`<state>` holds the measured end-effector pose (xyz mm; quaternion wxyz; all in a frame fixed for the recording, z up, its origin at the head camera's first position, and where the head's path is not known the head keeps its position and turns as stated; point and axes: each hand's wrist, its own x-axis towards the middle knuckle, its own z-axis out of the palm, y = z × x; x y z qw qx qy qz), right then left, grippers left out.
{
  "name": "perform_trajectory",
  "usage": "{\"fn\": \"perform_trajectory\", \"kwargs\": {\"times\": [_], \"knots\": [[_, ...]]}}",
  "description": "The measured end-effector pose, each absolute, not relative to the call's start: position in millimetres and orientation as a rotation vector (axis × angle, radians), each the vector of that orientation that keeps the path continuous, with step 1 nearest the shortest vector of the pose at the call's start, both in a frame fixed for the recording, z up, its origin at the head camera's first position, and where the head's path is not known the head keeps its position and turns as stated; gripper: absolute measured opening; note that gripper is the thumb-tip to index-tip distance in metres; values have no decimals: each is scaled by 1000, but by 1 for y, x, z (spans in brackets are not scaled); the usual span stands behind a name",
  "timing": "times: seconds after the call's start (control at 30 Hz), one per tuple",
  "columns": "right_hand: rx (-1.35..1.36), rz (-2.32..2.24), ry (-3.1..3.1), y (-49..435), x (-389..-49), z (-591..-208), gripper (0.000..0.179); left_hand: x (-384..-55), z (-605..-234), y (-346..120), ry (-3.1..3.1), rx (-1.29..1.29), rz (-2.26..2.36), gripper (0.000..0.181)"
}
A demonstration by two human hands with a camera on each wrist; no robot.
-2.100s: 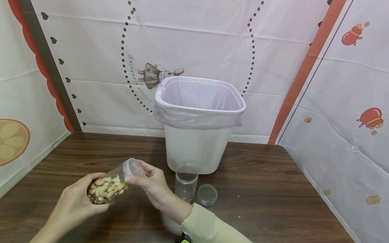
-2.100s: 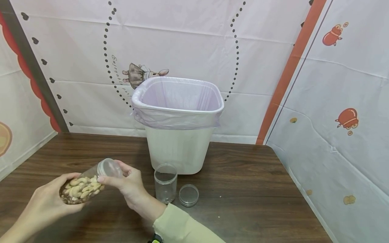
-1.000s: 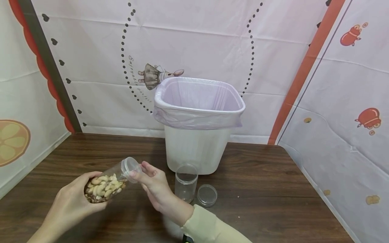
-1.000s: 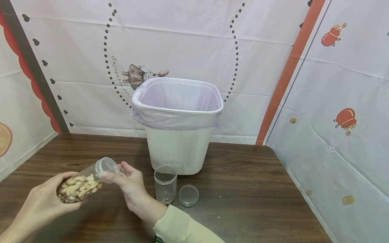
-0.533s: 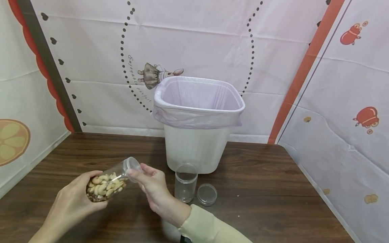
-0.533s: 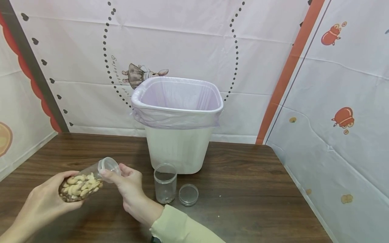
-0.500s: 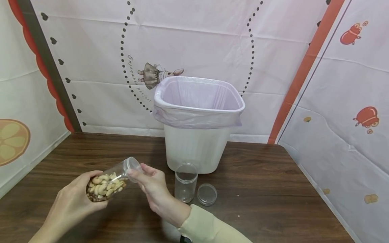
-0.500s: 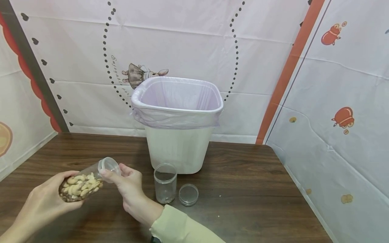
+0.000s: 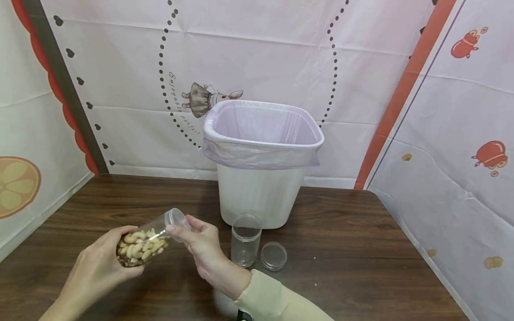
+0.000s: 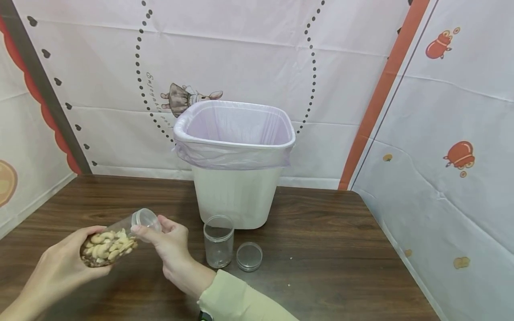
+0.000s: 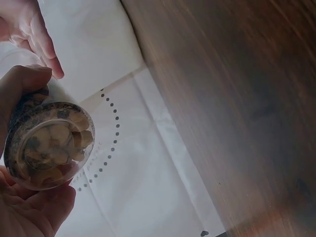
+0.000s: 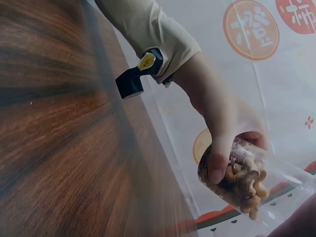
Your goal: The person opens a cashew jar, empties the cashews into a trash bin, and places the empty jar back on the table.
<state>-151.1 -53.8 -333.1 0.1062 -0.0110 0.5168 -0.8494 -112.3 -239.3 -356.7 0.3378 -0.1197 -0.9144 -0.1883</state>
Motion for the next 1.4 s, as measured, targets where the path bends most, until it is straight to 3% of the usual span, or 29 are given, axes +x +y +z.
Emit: {"fn": "perform_trajectory", "kwargs": {"times": [1.07,1.4], "knots": [[-429,-2360,1486,-32,-158,-339,58,-103,-355,-239,-2466,-309,-662,76],[-444,-2340,1480,-31,-159,-341,58,-102,-355,-240,-2480,-306,-665,76]]}}
